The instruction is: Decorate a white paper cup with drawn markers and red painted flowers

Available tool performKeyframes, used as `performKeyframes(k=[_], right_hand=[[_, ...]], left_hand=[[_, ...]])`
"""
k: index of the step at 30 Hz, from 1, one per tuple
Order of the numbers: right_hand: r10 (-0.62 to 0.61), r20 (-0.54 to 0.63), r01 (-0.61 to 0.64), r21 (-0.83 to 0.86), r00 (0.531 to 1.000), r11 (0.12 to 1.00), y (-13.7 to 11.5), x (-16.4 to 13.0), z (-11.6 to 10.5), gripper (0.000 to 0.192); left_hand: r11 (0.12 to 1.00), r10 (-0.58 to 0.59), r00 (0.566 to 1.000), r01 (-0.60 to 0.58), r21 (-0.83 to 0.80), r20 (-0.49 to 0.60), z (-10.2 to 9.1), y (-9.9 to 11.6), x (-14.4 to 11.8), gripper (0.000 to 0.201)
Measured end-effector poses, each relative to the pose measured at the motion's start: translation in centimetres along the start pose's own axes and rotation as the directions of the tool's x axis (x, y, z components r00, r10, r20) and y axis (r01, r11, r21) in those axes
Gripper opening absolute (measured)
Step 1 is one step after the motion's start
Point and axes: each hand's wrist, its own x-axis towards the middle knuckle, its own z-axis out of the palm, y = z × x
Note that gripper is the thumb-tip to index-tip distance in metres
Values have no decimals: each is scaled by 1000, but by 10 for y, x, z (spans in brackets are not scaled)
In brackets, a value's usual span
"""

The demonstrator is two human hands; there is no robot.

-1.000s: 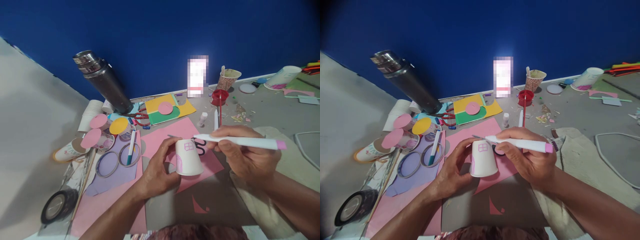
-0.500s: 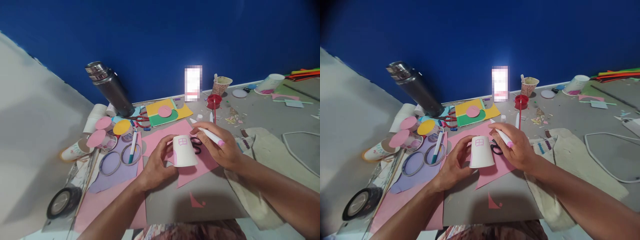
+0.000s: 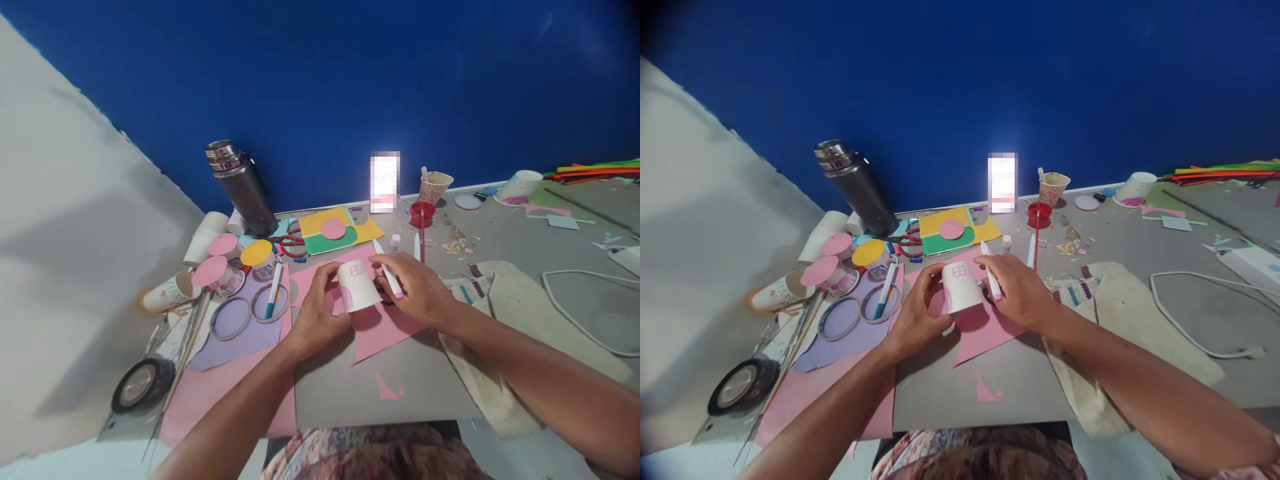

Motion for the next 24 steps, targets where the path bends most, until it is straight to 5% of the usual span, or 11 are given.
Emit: performKeyframes(k=[9, 16, 24], right_hand=[[49, 153, -41, -53, 987, 998, 5, 1, 2, 43], [118, 361, -66, -155, 925, 986, 3, 0, 6, 62], [85, 477, 43, -251, 875, 967, -10, 1, 15, 32]], left_hand=[[992, 14, 999, -8, 126, -47, -4, 1, 1, 76], [986, -65, 987, 86, 142, -148, -9, 8, 5, 70], [983, -142, 969, 161, 83, -205, -7, 6, 7, 69]])
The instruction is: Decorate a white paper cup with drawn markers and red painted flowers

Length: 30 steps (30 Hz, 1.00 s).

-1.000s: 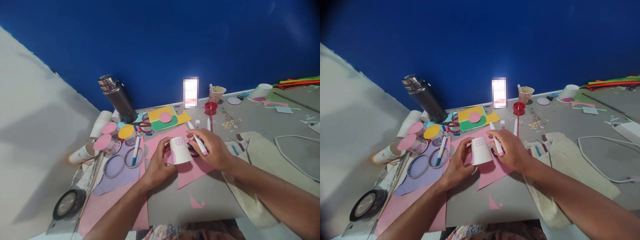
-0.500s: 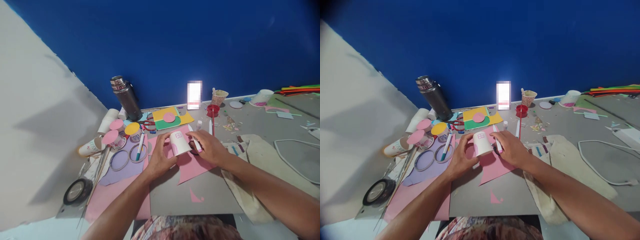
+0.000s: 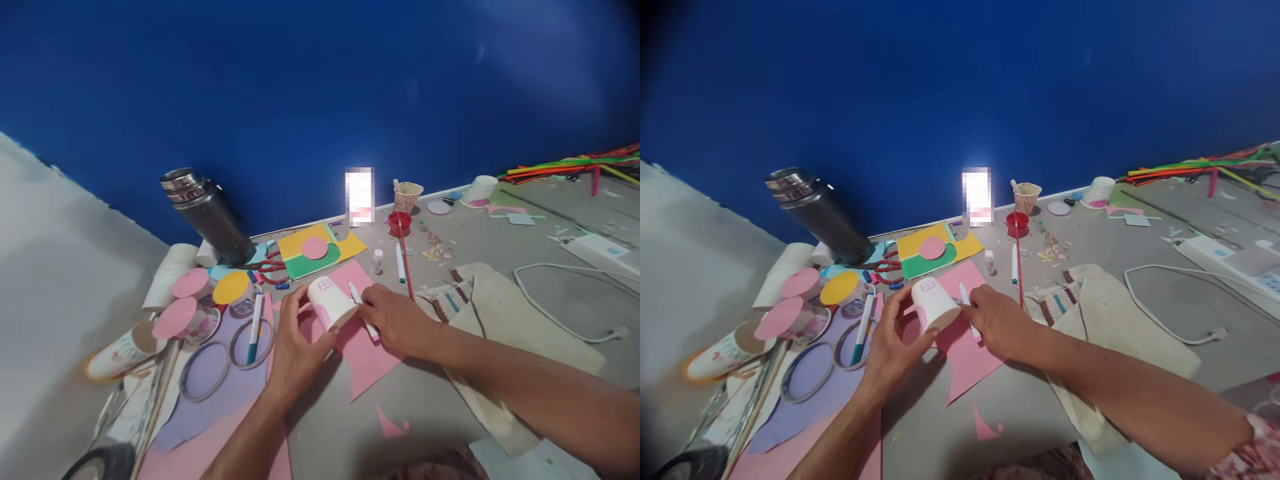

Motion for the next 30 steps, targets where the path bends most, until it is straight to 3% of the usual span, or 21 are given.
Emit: performKeyframes(k=[3, 10, 14, 19, 30], right_hand=[[28, -18, -29, -27, 999, 999, 4, -1, -10, 24], [288, -128, -303, -128, 949, 944, 48, -10, -44, 18], [313, -116, -329, -174, 943, 928, 65, -21, -43, 13], [313, -119, -333, -221, 942, 917, 78, -27, -40, 19], [268, -103, -287, -302, 958, 909, 86, -12, -25, 24]], left_hand=[[997, -53, 999, 54, -59, 8, 2, 0, 1, 69], [962, -166, 986, 168, -216, 26, -2, -5, 6, 71], [948, -190, 980, 200, -248, 62, -1, -6, 5, 68], [953, -187, 982, 189, -238, 31, 0, -3, 5, 70], [971, -159, 987, 160, -179, 22, 2, -3, 3, 73]])
